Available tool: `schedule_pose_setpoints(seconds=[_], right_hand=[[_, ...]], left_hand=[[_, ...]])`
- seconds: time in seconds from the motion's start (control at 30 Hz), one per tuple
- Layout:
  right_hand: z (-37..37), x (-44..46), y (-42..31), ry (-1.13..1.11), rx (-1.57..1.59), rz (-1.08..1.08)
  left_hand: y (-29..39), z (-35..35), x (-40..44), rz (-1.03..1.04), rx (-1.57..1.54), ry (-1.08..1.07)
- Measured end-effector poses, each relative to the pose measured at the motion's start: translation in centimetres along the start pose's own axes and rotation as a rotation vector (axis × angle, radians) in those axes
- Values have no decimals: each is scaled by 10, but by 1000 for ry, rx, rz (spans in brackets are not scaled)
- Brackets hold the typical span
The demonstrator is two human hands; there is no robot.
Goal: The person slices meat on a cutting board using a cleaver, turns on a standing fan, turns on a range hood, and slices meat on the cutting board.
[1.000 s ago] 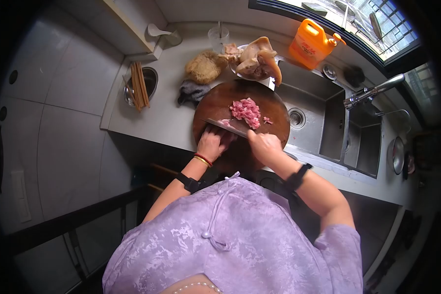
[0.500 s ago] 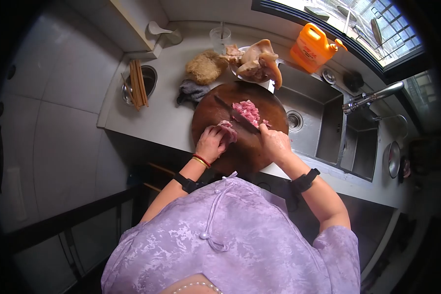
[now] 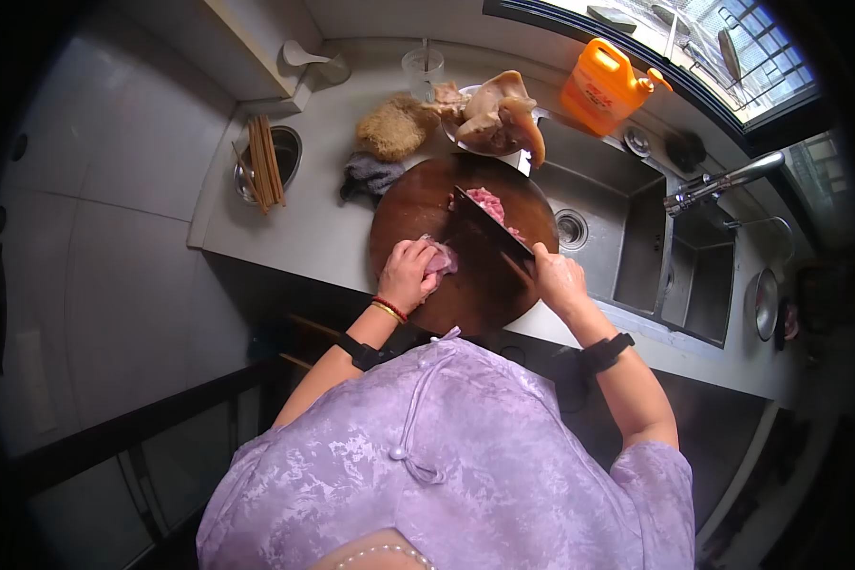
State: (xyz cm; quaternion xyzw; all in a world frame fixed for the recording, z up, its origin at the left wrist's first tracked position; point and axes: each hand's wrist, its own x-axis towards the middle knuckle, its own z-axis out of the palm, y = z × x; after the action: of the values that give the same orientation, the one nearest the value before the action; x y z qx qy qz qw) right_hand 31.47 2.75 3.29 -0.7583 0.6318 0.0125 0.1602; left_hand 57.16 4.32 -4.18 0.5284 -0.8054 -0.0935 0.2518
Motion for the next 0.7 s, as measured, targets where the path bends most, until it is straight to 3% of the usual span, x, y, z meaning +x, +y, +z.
schedule_pose_setpoints(seconds=[0.33,0.5,0.57,0.63,0.7], right_hand=[[19,-22,-14,-18,55,-82],[20,-24,-2,-21,114,-7],[17,-27,-5,-37,119,9],[16,-30,-10,-39,151,9],[17,-30,-10,-36,166,15]], left_hand=[[-2,4,5,20,69,54],[-5,-1,15,-219,133,148],[3,-8,13,-211,137,71],[8,-15,10,104,91,-34],[6,-18,10,141,79,-69]])
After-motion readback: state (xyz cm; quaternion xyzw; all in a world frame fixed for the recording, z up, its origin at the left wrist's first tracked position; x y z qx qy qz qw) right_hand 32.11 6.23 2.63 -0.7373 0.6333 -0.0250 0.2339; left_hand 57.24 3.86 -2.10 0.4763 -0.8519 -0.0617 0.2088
